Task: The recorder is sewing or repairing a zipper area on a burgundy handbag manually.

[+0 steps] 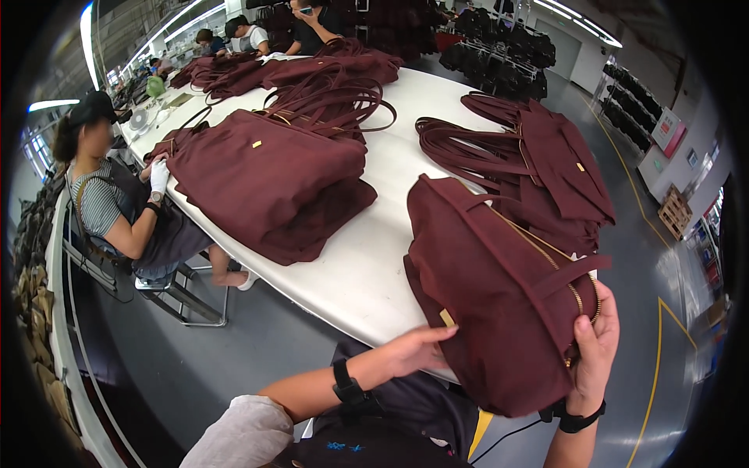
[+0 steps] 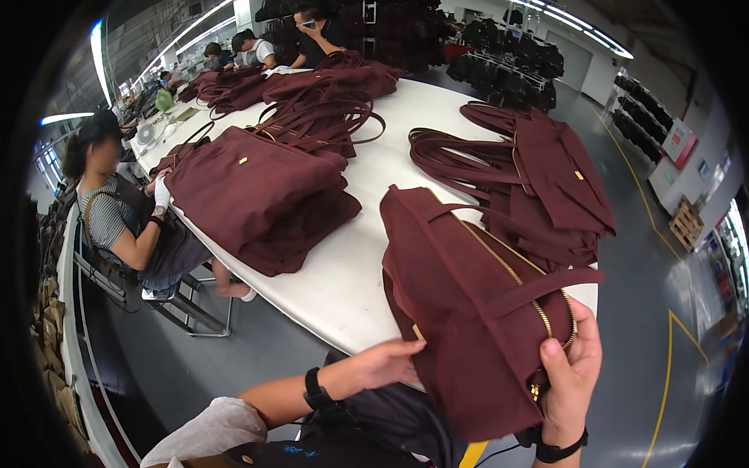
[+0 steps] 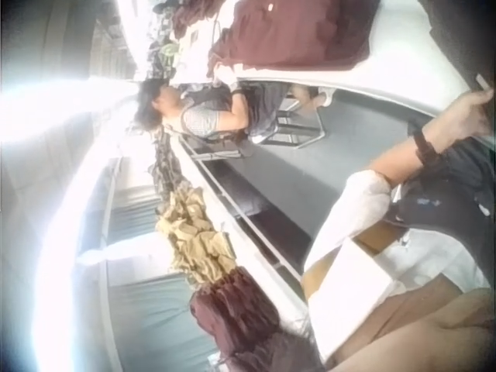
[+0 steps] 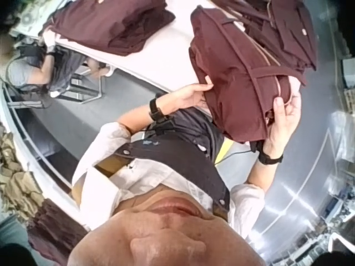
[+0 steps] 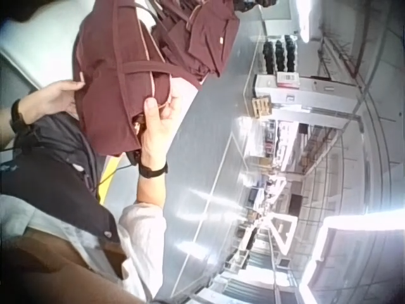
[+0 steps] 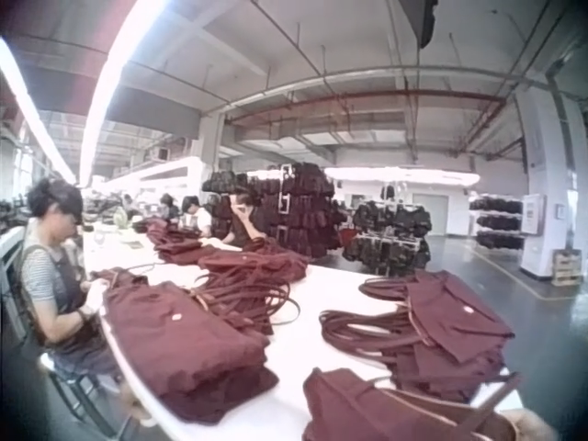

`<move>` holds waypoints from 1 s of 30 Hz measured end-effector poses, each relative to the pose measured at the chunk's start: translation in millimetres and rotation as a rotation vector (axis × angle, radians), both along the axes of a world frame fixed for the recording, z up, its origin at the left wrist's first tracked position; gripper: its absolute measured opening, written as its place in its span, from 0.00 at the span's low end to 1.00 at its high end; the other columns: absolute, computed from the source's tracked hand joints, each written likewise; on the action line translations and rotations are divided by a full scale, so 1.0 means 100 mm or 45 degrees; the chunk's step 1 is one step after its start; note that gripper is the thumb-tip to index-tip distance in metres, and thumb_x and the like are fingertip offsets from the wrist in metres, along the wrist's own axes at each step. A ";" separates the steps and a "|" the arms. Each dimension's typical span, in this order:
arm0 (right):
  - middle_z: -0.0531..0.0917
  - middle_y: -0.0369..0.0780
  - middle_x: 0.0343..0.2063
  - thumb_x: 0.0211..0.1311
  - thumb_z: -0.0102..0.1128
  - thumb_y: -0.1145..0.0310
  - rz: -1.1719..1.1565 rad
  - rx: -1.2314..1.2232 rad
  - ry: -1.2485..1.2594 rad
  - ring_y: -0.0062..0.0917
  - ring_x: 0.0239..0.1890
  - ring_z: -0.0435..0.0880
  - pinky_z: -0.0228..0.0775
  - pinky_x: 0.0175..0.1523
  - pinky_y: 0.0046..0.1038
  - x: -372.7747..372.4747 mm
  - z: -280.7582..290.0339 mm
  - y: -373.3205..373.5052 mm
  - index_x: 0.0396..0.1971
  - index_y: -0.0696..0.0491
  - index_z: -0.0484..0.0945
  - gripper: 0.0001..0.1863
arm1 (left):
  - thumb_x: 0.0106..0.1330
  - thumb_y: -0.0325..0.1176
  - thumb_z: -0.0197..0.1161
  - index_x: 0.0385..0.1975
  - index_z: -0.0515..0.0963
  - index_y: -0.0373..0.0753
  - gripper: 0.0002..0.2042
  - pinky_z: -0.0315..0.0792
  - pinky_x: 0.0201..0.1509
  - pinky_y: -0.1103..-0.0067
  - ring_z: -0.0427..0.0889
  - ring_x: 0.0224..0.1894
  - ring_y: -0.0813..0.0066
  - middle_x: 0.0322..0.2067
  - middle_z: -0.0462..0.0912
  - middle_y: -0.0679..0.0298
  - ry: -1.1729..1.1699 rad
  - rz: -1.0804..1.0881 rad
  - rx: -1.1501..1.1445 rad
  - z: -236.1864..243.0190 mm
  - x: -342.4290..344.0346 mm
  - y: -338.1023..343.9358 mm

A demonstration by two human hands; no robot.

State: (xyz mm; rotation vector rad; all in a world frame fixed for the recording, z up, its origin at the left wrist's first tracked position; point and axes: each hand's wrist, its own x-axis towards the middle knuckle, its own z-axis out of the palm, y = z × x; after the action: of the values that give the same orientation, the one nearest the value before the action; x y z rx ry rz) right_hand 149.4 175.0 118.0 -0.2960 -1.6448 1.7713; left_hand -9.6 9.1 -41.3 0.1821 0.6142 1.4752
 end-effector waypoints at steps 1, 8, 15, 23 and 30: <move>0.75 0.44 0.51 0.55 0.66 0.70 0.019 -0.006 0.042 0.26 0.53 0.76 0.66 0.61 0.27 0.00 0.05 -0.01 0.57 0.62 0.63 0.31 | 0.69 0.42 0.56 0.64 0.60 0.37 0.28 0.60 0.65 0.59 0.69 0.62 0.62 0.60 0.69 0.59 -0.181 -0.018 0.075 0.02 0.09 -0.01; 0.73 0.44 0.54 0.56 0.66 0.65 -0.143 0.124 0.139 0.26 0.55 0.74 0.63 0.63 0.28 0.18 0.07 0.14 0.60 0.63 0.61 0.35 | 0.67 0.28 0.60 0.62 0.64 0.40 0.24 0.64 0.64 0.71 0.70 0.60 0.73 0.58 0.71 0.66 0.195 0.266 0.070 0.42 0.07 0.06; 0.67 0.42 0.61 0.64 0.54 0.58 -0.542 0.093 0.468 0.27 0.61 0.69 0.57 0.66 0.31 0.49 -0.19 0.34 0.65 0.59 0.57 0.34 | 0.56 0.37 0.70 0.65 0.58 0.35 0.38 0.61 0.65 0.71 0.67 0.62 0.69 0.60 0.68 0.61 0.691 0.454 0.735 0.85 -0.30 -0.22; 0.77 0.42 0.50 0.70 0.50 0.62 -0.234 0.033 0.158 0.23 0.50 0.78 0.70 0.56 0.25 0.01 -0.17 0.05 0.58 0.61 0.66 0.23 | 0.62 0.38 0.65 0.64 0.59 0.33 0.33 0.63 0.64 0.72 0.67 0.60 0.69 0.59 0.68 0.60 0.715 0.392 0.426 0.72 0.00 -0.13; 0.80 0.42 0.46 0.69 0.52 0.67 -0.296 -0.211 -0.054 0.24 0.47 0.80 0.71 0.54 0.24 0.03 -0.38 0.13 0.53 0.63 0.71 0.19 | 0.67 0.39 0.60 0.61 0.63 0.31 0.27 0.66 0.61 0.76 0.72 0.56 0.73 0.55 0.73 0.61 0.797 0.342 0.128 1.19 -0.36 -0.18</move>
State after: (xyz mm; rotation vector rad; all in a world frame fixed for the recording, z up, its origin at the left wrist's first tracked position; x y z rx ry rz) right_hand 152.5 188.4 79.5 -0.5806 -1.4301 1.7345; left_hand -45.4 -8.9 77.3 0.6775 1.0991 1.7136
